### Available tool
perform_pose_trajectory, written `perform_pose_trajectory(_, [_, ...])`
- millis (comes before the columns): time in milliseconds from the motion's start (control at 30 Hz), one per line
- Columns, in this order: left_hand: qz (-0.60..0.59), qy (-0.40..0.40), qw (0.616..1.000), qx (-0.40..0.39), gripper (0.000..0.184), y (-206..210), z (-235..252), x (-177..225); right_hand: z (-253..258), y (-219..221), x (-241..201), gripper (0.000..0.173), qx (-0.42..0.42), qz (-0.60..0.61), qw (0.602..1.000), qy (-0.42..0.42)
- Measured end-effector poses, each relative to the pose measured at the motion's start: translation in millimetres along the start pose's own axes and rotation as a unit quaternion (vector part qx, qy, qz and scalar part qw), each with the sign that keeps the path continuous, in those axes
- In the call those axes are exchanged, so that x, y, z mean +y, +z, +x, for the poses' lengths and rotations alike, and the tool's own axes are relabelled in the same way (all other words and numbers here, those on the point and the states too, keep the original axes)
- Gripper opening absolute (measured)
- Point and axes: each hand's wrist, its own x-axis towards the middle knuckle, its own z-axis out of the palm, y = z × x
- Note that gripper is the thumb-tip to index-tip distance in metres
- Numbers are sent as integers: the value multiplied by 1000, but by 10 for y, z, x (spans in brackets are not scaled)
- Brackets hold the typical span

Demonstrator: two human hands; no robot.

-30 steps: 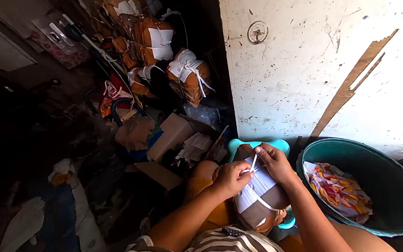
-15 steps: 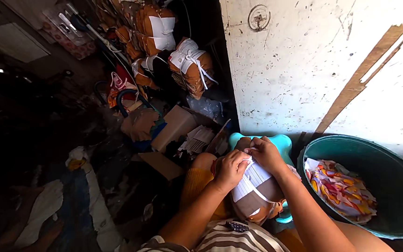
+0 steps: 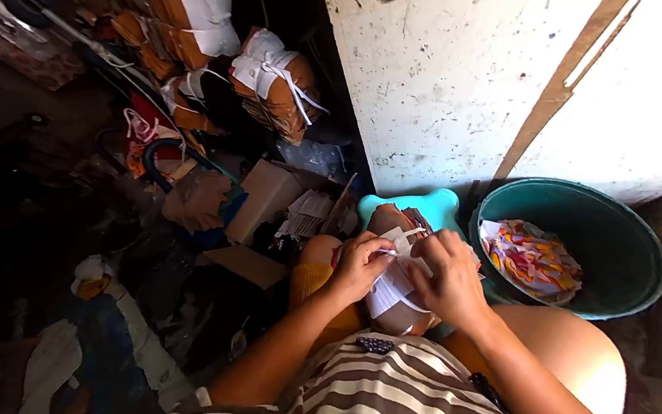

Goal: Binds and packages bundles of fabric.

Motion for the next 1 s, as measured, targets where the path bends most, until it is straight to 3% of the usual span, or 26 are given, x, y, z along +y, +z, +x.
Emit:
perform_pose_trajectory(200, [-78, 3, 992, -104, 16, -40, -118, 31, -317, 197, -104, 20, 21, -50, 998, -8])
perform_pose_trajectory(333, [-119, 2, 985, -122, 15, -74, -142, 8, -330, 187, -135, 37, 9, -47, 999, -11])
perform_pose_trajectory(433, [-127, 12, 984, -125, 16, -92, -146, -24, -283, 128, -111, 33, -25, -24, 999, -18])
perform_pose_trajectory(600, [-4, 78, 993, -93, 21, -127, -148, -56, -90, -82, 58, 25, -159, 117, 980, -1])
perform_pose_trajectory(767, [109, 187, 973, -86, 25, -130, -139, -140, -42, -70, 164, 19, -189, 132, 972, -50])
perform_pose_trajectory(1000, [89, 146, 985, -24, 22, -198, -281, -345, -77, -81, 279, 19, -216, 151, 963, -57])
